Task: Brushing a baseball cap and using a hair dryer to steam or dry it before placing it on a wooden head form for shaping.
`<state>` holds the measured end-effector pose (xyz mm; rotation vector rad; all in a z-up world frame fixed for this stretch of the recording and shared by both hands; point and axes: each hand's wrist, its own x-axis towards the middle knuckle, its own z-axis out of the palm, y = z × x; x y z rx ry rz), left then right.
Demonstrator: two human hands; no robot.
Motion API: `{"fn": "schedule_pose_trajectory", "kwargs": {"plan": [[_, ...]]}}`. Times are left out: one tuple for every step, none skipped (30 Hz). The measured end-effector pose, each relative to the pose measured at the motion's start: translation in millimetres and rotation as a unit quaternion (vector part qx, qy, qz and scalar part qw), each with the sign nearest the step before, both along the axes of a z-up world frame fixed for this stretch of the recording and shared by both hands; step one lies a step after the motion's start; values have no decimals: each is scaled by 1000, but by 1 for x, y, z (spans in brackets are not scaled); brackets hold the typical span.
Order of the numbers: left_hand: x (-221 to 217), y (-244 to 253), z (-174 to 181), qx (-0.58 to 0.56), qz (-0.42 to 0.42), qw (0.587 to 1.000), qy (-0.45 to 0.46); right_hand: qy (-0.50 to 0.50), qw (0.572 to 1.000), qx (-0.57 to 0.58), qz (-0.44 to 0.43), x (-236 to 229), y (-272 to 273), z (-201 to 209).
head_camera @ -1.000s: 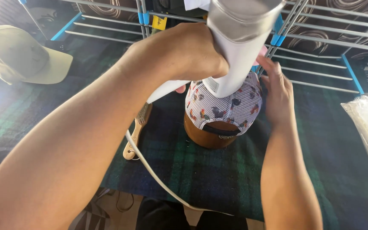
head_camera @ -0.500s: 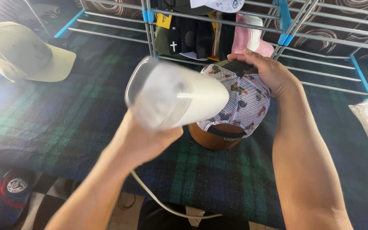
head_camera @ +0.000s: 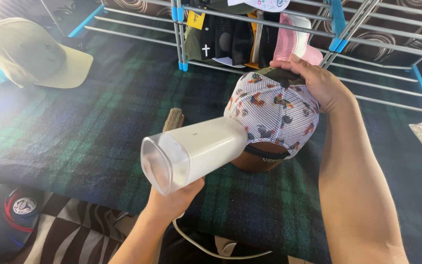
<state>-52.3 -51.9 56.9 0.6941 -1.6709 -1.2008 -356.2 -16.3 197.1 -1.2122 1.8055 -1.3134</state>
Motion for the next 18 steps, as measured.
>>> {"fn": "schedule_pose_trajectory", "kwargs": {"plan": [[3,2,1,33,0,999,-5,2,1000,-8,-8,4,1,0],[5,4,2,33,2,999,-5,2,1000,-8,-7,3,0,-1],[7,7,4,68,2,998,-10,4,1000,-4,-14,0,-2,-2],[9,9,6,102,2,995,-15,6,1000,1,-21,-2,-3,-2],[9,10,9,101,2,995,-14,7,1000,0,-21,-3,-6,3],[9,11,12,133,1,991,-18,14,997,63,-29,-4,-9,8],[10,14,14,168,-2,985,-24,18,991,129,-38,-5,-11,11],[4,16,23,170,-3,985,-25,17,990,131,-40,-5,-10,10],[-2,18,33,222,11,973,-69,27,990,131,-40,-5,-10,11],[-7,20,44,273,24,955,-113,37,990,131,-41,-5,-10,11],[-11,22,38,273,27,955,-112,37,990,131,-38,-4,-10,11],[-15,24,33,211,-3,973,-94,26,990,129,-39,-3,-11,12],[-19,26,27,145,-33,986,-77,14,991,127,-41,-3,-11,12],[-22,31,22,144,-32,986,-77,15,991,125,-40,-3,-11,13],[-26,37,15,187,-19,981,-44,60,987,141,-43,-4,-10,13],[-30,42,8,230,-6,973,-11,105,981,156,-45,-6,-10,12],[-32,45,2,234,-6,972,-11,105,981,159,-44,-5,-9,12],[-33,49,-4,257,17,966,1,75,985,147,-40,-5,-8,12]]}}
